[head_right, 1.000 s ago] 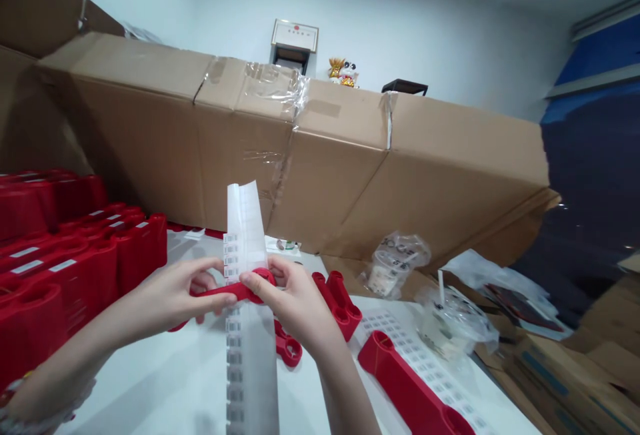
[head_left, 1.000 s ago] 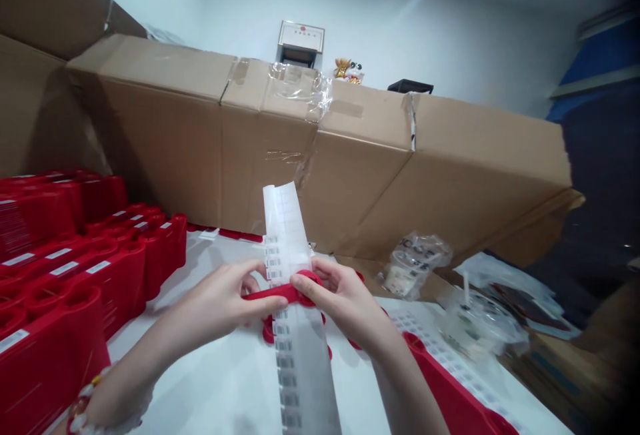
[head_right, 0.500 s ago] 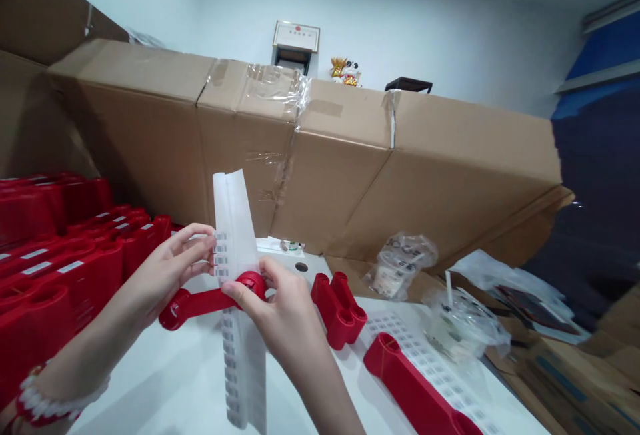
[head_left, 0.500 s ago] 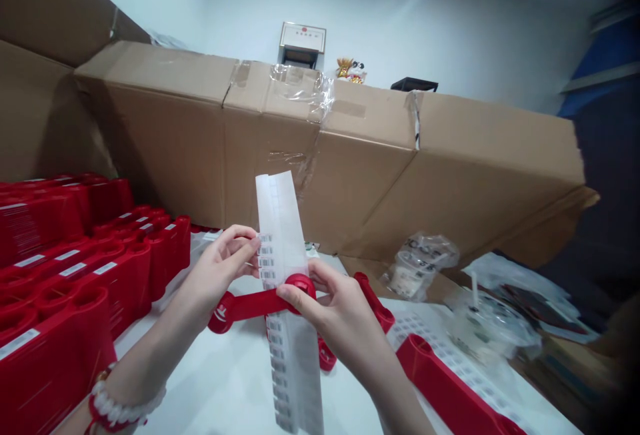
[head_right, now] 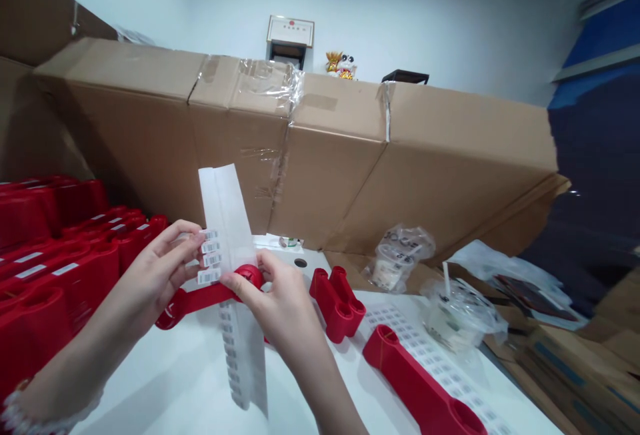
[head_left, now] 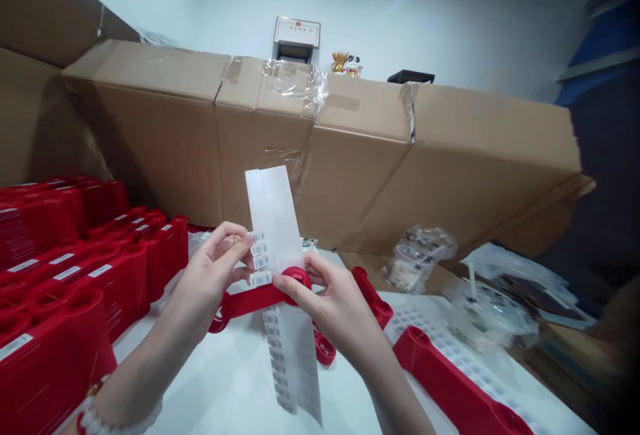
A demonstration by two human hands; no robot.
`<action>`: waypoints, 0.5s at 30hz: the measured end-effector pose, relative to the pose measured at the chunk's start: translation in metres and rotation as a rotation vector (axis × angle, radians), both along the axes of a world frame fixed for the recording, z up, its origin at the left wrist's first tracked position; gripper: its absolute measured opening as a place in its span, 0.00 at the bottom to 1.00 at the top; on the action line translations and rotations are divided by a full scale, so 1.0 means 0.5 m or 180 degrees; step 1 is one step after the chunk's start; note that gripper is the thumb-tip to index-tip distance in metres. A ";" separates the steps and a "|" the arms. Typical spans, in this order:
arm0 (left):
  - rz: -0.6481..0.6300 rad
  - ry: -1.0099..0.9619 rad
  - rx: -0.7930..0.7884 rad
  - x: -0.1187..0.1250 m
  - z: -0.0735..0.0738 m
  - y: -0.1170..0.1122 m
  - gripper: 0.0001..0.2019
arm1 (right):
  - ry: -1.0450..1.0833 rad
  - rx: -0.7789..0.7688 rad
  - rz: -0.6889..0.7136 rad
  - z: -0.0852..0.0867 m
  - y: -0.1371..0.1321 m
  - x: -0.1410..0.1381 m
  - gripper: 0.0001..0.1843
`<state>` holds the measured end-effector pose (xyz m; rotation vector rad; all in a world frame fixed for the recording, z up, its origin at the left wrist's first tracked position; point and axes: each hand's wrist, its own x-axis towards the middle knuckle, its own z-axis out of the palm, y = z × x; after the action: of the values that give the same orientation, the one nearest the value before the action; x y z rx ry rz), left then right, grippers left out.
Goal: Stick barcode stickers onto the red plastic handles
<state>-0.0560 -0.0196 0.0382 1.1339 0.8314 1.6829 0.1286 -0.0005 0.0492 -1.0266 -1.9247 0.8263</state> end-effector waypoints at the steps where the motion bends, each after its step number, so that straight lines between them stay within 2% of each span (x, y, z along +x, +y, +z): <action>1: -0.0029 -0.0077 -0.0015 0.001 0.002 -0.003 0.13 | 0.0012 0.0043 -0.0008 0.000 0.001 0.001 0.15; 5: -0.0119 -0.0351 -0.0061 -0.006 0.019 -0.026 0.10 | 0.0106 0.0074 -0.0043 -0.001 0.015 0.006 0.14; 8: -0.0217 -0.0210 -0.0212 -0.011 0.028 -0.045 0.12 | 0.0324 0.0011 -0.0087 0.002 0.028 0.017 0.15; 11: -0.0277 0.0051 -0.0264 -0.004 0.021 -0.057 0.15 | 0.0659 0.0046 -0.0169 0.007 0.032 0.032 0.16; 15: -0.0359 0.0572 -0.0291 0.022 0.004 -0.070 0.17 | 0.0874 0.0120 -0.0334 0.021 0.010 0.044 0.19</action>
<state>-0.0452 -0.0544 0.0403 1.2579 0.9288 1.4517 0.1508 0.0045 0.0595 -0.9309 -1.6352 0.8221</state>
